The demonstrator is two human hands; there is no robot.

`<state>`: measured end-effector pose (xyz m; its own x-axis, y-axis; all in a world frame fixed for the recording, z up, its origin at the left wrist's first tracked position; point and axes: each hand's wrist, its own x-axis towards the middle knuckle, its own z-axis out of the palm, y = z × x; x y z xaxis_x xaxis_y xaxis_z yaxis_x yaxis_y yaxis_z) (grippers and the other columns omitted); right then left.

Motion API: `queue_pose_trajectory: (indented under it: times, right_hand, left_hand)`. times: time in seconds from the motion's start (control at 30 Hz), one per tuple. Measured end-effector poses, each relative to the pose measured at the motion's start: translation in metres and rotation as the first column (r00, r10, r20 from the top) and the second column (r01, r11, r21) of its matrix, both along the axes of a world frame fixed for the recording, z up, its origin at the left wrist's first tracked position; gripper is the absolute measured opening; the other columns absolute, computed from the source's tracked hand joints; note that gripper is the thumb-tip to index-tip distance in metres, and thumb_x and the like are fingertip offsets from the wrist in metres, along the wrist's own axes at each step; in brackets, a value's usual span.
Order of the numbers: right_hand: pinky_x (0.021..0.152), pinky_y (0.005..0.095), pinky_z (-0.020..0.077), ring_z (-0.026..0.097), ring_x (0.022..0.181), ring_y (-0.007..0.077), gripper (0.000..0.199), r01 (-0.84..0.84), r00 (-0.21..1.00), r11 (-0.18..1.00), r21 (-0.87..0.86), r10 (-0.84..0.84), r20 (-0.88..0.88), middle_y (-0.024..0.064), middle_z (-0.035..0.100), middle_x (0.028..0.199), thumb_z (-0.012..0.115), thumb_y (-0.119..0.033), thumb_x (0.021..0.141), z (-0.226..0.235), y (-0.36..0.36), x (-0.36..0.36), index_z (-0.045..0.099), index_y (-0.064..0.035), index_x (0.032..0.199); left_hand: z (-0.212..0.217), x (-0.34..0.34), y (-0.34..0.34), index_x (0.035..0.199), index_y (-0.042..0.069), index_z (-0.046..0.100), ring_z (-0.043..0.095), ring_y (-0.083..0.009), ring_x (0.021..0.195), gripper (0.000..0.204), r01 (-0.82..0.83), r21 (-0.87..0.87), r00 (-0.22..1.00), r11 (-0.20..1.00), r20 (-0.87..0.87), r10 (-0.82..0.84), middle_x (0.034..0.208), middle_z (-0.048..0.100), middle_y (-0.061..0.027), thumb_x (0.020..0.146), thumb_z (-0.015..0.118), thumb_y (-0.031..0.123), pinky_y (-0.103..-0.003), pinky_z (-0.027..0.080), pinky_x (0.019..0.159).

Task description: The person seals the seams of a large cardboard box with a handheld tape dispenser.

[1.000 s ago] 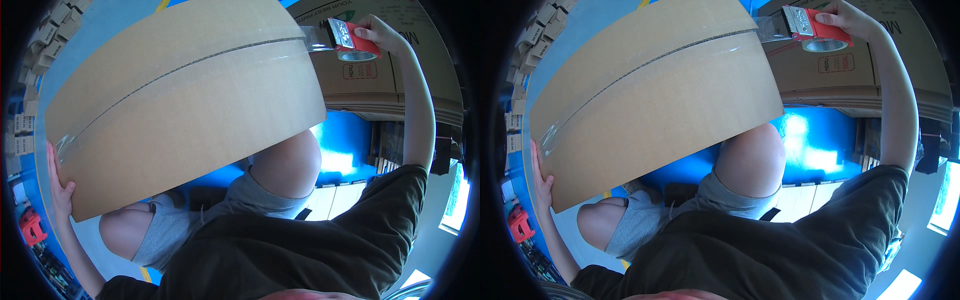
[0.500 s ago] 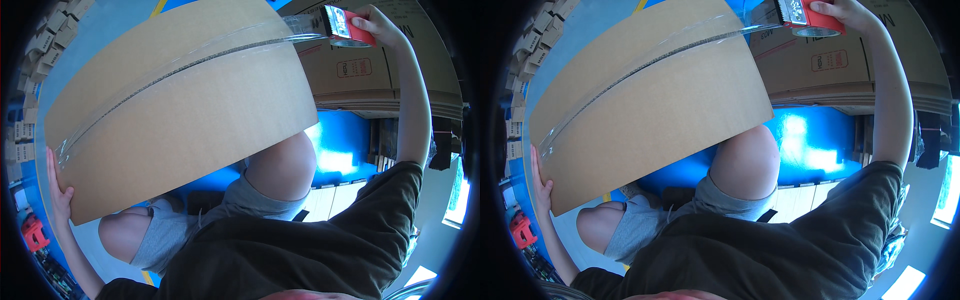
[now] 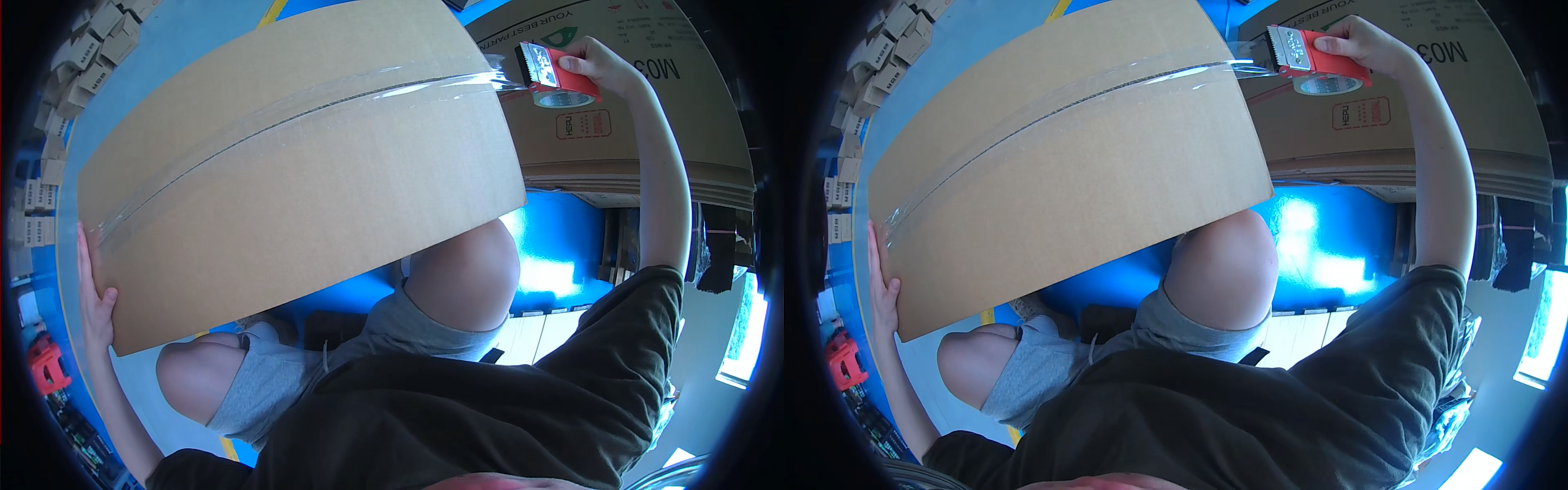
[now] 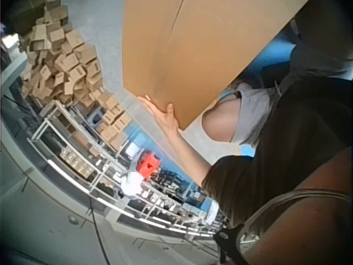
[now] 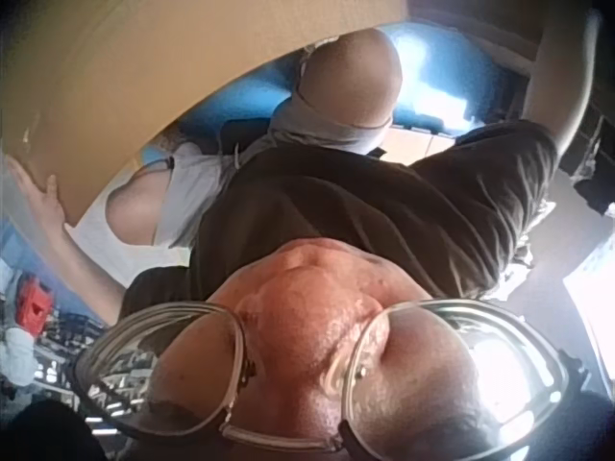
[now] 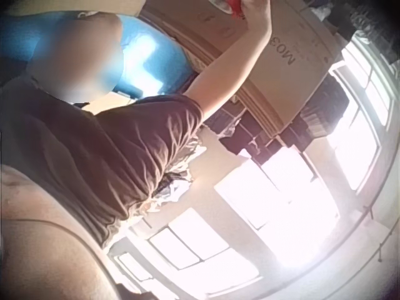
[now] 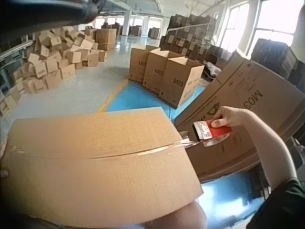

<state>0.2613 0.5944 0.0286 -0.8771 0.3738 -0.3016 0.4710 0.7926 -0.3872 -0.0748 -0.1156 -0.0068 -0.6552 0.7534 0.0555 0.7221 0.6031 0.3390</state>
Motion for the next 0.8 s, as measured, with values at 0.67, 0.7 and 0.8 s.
queue_pose_trajectory:
  times: [0.67, 0.7, 0.8]
  right_hand:
    - [0.07, 0.0304, 0.058, 0.072, 0.073, 0.0196, 0.08, 0.08, 0.997, 0.997, -0.004, -0.08, -0.025, 0.0128, 0.072, 0.086, 0.061, -0.076, 0.074, -0.046, -0.024, -0.014, 0.073, -0.0012, 0.101]
    - [0.07, 0.0301, 0.0579, 0.072, 0.075, 0.0199, 0.078, 0.054, 0.998, 0.998, -0.011, -0.054, -0.019, 0.0118, 0.072, 0.088, 0.062, -0.074, 0.075, -0.046, -0.029, -0.023, 0.073, -0.0017, 0.101]
    - [0.07, 0.0291, 0.0576, 0.072, 0.075, 0.0201, 0.077, 0.044, 0.998, 0.999, 0.005, -0.044, -0.035, 0.0113, 0.072, 0.09, 0.062, -0.074, 0.075, -0.045, -0.036, -0.024, 0.073, -0.0015, 0.1]
  left_hand:
    - [0.041, 0.086, 0.316, 0.14, 0.006, 0.044, 0.029, -0.0314, 0.143, 0.09, 0.6, -0.131, 0.721, 0.789, -0.337, -0.605, 0.149, 0.039, -0.015, 0.085, 0.039, 0.077, -0.048, 0.018, 0.118]
    - [0.037, 0.097, 0.348, 0.143, 0.01, 0.041, 0.027, -0.0298, 0.144, 0.09, 0.621, -0.128, 0.691, 0.774, -0.377, -0.617, 0.152, 0.036, -0.0128, 0.084, 0.038, 0.078, -0.048, 0.017, 0.119]
    - [0.006, 0.118, 0.419, 0.148, 0.015, 0.036, 0.023, -0.0271, 0.145, 0.089, 0.667, -0.044, 0.674, 0.744, -0.388, -0.628, 0.155, 0.03, -0.0095, 0.083, 0.043, 0.076, -0.047, 0.015, 0.12]
